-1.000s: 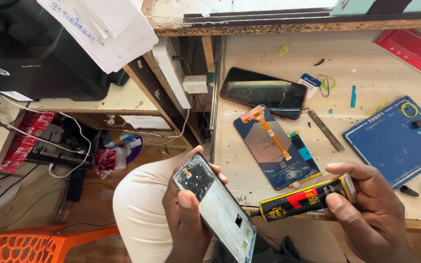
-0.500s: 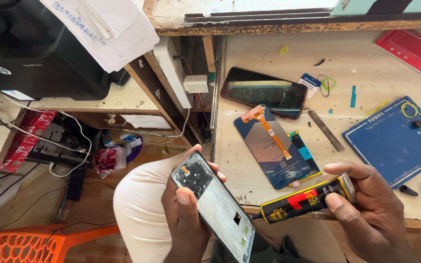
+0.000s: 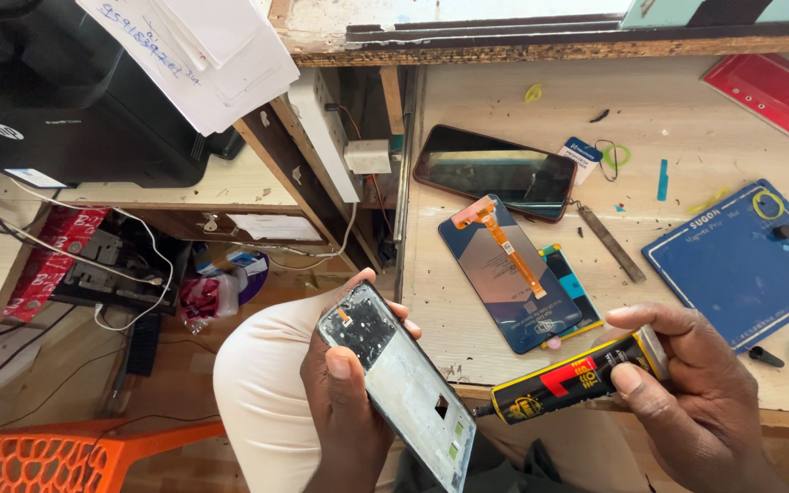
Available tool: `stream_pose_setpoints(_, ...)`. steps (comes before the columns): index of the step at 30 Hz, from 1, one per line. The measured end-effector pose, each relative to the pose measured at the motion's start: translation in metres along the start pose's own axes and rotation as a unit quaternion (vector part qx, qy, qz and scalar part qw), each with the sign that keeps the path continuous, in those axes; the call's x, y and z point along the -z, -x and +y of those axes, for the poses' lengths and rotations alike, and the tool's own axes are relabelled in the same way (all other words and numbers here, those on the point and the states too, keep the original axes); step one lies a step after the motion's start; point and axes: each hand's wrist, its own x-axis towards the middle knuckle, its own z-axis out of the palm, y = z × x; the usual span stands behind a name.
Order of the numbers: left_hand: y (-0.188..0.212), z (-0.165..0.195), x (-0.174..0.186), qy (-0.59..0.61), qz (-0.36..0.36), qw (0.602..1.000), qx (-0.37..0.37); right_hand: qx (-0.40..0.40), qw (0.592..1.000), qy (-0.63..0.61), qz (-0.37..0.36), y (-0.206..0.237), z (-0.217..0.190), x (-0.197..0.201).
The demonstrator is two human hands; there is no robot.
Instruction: The person applies adhesive from a tube along the edge of a phone frame, then handles a replacement screen and peels the protective backing from a screen protector while working at a cluttered repair bench with other phone parts around.
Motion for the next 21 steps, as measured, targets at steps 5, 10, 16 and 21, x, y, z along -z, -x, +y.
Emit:
stream_pose_setpoints(5, 0.0004, 0.0003, 0.0007, 0.001, 0.000, 1.000, 0.005, 0.026, 1.000, 0.010, -0.010, 0.0011, -0.0004, 0.0004)
stream_pose_setpoints(10, -0.0004, 0.0000, 0.0005, 0.008, -0.004, 1.000, -0.002, 0.021, 1.000, 0.006, -0.003, 0.0024, 0.0029, 0.0015)
stream_pose_setpoints(16, 0.0005, 0.0002, 0.0009, -0.008, 0.002, 1.000, -0.007, 0.028, 1.000, -0.009, -0.009, 0.0029, 0.0029, 0.0003)
stream_pose_setpoints(21, -0.0003, -0.0013, 0.0015, 0.003, 0.000, 1.000, -0.014, 0.022, 1.000, 0.014, -0.001, 0.0019, 0.0011, -0.0018)
